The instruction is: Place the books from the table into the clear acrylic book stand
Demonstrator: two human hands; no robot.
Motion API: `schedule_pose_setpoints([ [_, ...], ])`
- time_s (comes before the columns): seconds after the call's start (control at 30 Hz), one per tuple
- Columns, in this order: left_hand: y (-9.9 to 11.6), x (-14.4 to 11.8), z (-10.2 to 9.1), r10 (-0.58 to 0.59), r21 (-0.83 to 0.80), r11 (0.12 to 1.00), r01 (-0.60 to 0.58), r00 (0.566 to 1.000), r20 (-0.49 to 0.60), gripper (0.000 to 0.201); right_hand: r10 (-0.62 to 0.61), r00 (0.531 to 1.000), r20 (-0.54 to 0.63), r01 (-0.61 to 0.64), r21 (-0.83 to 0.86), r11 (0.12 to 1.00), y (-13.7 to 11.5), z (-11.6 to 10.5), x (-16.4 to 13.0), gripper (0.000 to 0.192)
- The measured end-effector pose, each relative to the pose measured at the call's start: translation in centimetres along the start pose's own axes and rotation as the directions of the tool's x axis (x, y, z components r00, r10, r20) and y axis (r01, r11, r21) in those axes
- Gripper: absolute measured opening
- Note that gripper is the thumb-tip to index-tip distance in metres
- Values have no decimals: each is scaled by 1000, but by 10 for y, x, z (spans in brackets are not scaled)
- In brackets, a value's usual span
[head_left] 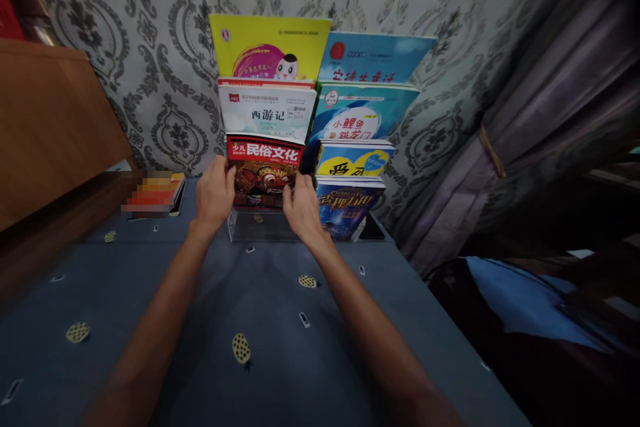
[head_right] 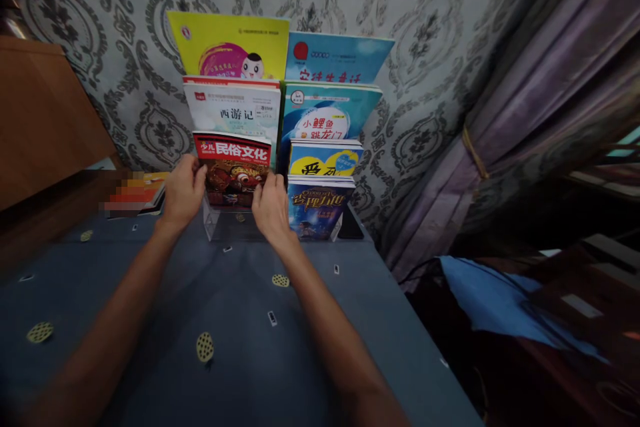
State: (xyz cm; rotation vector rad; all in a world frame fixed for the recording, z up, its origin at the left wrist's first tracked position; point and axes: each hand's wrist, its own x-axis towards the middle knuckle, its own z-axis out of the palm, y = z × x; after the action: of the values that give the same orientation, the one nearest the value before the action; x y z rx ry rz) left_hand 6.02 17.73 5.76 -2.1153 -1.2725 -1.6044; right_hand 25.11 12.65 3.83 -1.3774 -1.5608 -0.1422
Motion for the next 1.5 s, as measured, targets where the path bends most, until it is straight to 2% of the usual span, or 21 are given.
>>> schedule_pose_setpoints([
  [0.17,9,0,-5,-11,138,990,12,1000,-3,19,-8,1000,19,9,-23,1000,5,3,0,32],
  [0.37,25,2,-16,72,185,980,-74,997,19,60,-30,999,17,31,-44,999,7,2,1,37],
  [0.57,25,4,-17,70,192,978,-81,995,64,64,-57,998,7,57,-40,998,8,6,-1,46],
  [0.73,21,5,-16,74,149,986,-78,997,33,60,-54,998,-26,53,-54,997,10,14,-2,53],
  [1.0,21,6,-15,44,79,996,-46,999,32,57,-14,999,30,17,-88,996,11,12,-1,43],
  [1.13,17,7,-14,27,-90,996,-25,999,23,62,-42,999,34,44,-40,998,13,11,0,43],
  [1.23,9,9,-13,-9,-266,964,12,1000,9,71,-71,997,-5,71,15,997,15,12,1,44],
  [1.3,3,11,-13,-28,-321,947,32,999,18,70,-77,997,-23,78,35,996,15,12,1,46],
  [1.5,0,10,-11,-72,-287,955,74,997,18,55,-81,996,-29,83,74,994,11,8,1,53],
])
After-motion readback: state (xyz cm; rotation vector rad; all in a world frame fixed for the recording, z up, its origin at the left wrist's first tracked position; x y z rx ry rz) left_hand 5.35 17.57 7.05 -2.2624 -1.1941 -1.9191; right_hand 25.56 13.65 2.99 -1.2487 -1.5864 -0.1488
